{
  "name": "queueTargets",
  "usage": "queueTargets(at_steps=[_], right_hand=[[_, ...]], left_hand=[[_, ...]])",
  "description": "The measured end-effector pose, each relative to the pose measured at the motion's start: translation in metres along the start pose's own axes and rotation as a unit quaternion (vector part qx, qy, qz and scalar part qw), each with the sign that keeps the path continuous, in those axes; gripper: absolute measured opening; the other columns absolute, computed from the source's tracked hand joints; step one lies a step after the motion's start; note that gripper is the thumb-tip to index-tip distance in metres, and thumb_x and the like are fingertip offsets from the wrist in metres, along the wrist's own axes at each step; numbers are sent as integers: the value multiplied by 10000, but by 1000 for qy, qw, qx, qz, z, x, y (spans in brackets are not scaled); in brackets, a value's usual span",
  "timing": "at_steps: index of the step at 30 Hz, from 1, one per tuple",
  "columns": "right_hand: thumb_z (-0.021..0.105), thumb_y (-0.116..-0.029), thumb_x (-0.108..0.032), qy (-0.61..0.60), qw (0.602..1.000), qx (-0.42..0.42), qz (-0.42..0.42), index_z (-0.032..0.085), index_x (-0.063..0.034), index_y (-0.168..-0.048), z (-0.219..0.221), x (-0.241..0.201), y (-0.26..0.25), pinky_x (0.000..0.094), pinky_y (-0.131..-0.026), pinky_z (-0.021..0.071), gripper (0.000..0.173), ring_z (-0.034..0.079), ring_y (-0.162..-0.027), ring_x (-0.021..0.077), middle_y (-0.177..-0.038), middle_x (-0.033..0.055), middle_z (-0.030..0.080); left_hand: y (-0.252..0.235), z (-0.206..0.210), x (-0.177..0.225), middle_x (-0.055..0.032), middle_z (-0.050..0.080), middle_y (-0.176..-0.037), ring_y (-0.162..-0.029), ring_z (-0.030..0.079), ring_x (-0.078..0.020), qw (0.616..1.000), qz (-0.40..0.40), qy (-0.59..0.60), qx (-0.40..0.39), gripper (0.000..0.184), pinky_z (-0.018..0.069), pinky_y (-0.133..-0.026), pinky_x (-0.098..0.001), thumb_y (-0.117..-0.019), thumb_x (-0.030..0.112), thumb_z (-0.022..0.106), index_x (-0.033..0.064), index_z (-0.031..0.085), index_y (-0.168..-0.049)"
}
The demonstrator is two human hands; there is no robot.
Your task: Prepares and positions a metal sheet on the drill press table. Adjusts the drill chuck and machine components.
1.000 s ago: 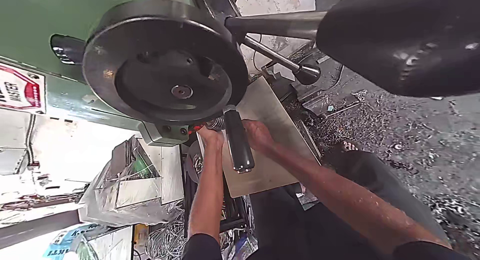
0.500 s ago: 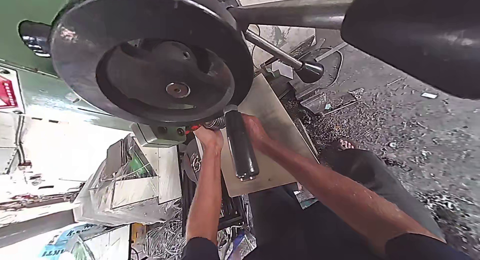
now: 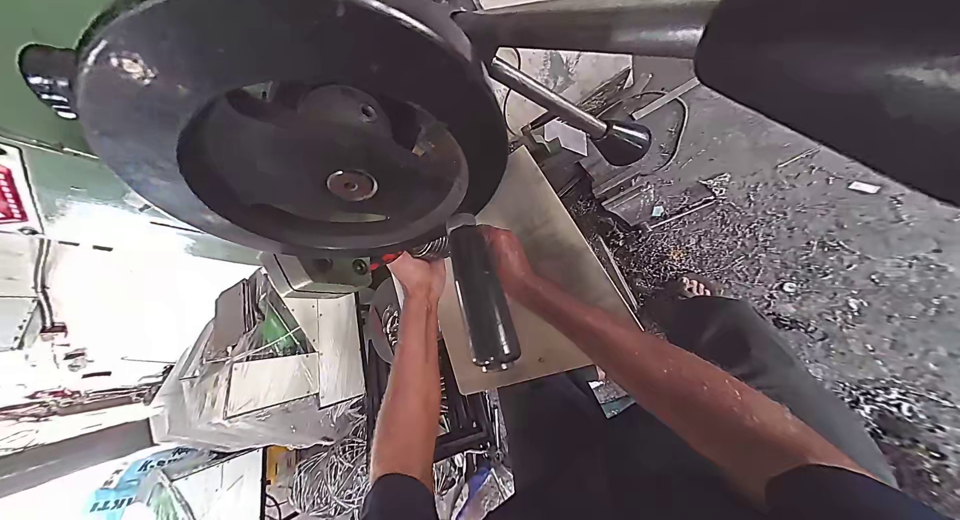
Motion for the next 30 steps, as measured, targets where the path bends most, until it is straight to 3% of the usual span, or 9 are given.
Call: queueTargets(at_steps=[6,11,15,20,24,27,28,30], right_hand=[[761,-900,-39,8,1000,8,3,746,-16,-926,0,5,0,353,-675,543,38,651,-683,159,-818,103,715],[779,-900,-71,3,1000,9,23,764,-30,-935,2,12,-4,384,-691,572,55,689,-716,179,-861,103,742],[774,-890,-35,-5,1000,14,19,748,-25,-911,2,10,-3,343,-656,536,35,644,-675,143,-803,88,715],[781,-866,-1,-1,1000,24,-3,681,-12,-1031,0,5,-3,345,-660,558,193,671,-689,148,-840,87,729],[794,-861,-7,-7,1000,19,0,653,-30,-1070,3,6,0,366,-651,569,254,685,-697,171,-865,85,739],[800,-856,-10,-8,1000,19,1,653,-36,-1062,3,8,0,380,-655,568,255,685,-698,176,-857,81,736],[800,-855,-8,-8,1000,20,-1,653,-38,-1062,3,9,0,379,-657,572,255,688,-701,172,-857,77,737],[795,-861,-13,-9,1000,22,4,651,-46,-1067,4,11,0,371,-662,583,254,698,-708,163,-864,68,744]], left_hand=[[0,2,-2,-197,688,-1271,-1209,663,-317,999,-11,-17,-24,881,529,-1044,-479,-1021,538,-57,20,584,-1331],[0,3,-2,-181,688,-1292,-1235,657,-300,998,-12,-28,-50,863,521,-1061,-477,-1025,555,-16,31,596,-1331],[1,3,-3,-177,686,-1293,-1234,655,-304,999,-15,-18,-46,853,523,-1058,-481,-1027,559,-13,41,587,-1341],[-1,3,-4,-187,682,-1298,-1238,653,-311,998,-18,-14,-51,863,528,-1052,-472,-1025,561,-23,30,580,-1341],[-1,2,-3,-170,717,-1200,-1163,686,-292,999,-15,-11,-51,875,549,-1015,-465,-1026,574,-20,38,635,-1247],[-1,1,-2,-108,719,-941,-960,708,-274,1000,-2,-6,-19,842,568,-943,-513,-1023,597,-10,96,667,-1025],[0,-1,-1,-95,708,-910,-928,704,-264,1000,4,-9,3,810,572,-923,-514,-1027,586,-3,111,653,-1005],[8,-3,0,-105,699,-987,-977,693,-272,999,24,-19,36,772,565,-934,-522,-1040,581,12,114,625,-1091]])
Point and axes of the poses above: each hand's wrist, its own y-axis away from the middle knuckle, its own z-axis out of the palm, x = y × z, the point moved 10 cm from there along -y, towards the middle knuckle
